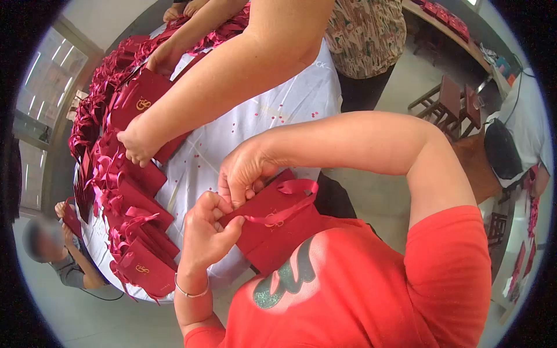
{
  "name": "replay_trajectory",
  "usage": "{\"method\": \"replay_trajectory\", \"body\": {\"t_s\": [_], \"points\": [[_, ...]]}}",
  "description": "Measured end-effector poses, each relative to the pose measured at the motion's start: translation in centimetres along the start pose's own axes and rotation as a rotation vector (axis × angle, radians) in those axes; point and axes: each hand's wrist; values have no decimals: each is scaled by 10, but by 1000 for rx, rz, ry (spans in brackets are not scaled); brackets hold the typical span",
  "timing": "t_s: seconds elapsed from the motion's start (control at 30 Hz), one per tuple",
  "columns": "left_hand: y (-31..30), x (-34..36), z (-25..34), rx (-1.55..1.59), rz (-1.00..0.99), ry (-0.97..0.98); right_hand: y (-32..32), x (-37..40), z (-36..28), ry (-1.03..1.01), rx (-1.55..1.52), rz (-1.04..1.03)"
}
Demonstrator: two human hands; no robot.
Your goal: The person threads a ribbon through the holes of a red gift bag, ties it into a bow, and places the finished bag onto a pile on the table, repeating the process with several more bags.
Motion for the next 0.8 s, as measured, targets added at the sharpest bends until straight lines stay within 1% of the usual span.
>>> {"method": "replay_trajectory", "body": {"t_s": [0.07,0.1,0.17,0.2,0.27,0.33,0.37,0.4,0.47,0.53,0.63,0.73,0.77,0.8], "points": [[-1,1,-3,89,37,-14,6,0,1,-7,-44,75],[16,-2,-11,157,49,-7,8,10,12,63,-41,73],[8,-2,-10,236,0,-141,14,9,8,5,-59,256],[6,-4,-11,228,8,-136,11,10,6,-3,-49,254],[4,-4,-13,258,-43,-124,7,10,4,-28,13,407],[2,-5,-5,219,-49,-150,-9,6,9,-90,55,538],[1,-6,-2,187,-54,-173,-20,-1,15,-48,234,642],[0,-7,-4,184,-50,-175,-25,-2,17,-52,234,638],[-4,-9,-8,187,-95,-221,-32,-2,19,-104,400,818],[-4,-11,-8,208,-98,-233,-28,5,15,-123,381,813],[-2,-12,-16,245,-105,-254,-19,8,14,-68,364,772],[-1,-13,-19,271,-98,-284,-13,18,7,-117,571,1067],[-1,-13,-18,276,-96,-306,-14,20,8,-119,575,1061],[-1,-13,-19,278,-90,-304,-17,22,10,-59,666,1108]]}}
Point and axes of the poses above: each hand's wrist, its own x-axis away from the middle knuckle, its own y-axis out of the palm, z = x × y, and after that the axes turned 11 degrees about x, right-handed
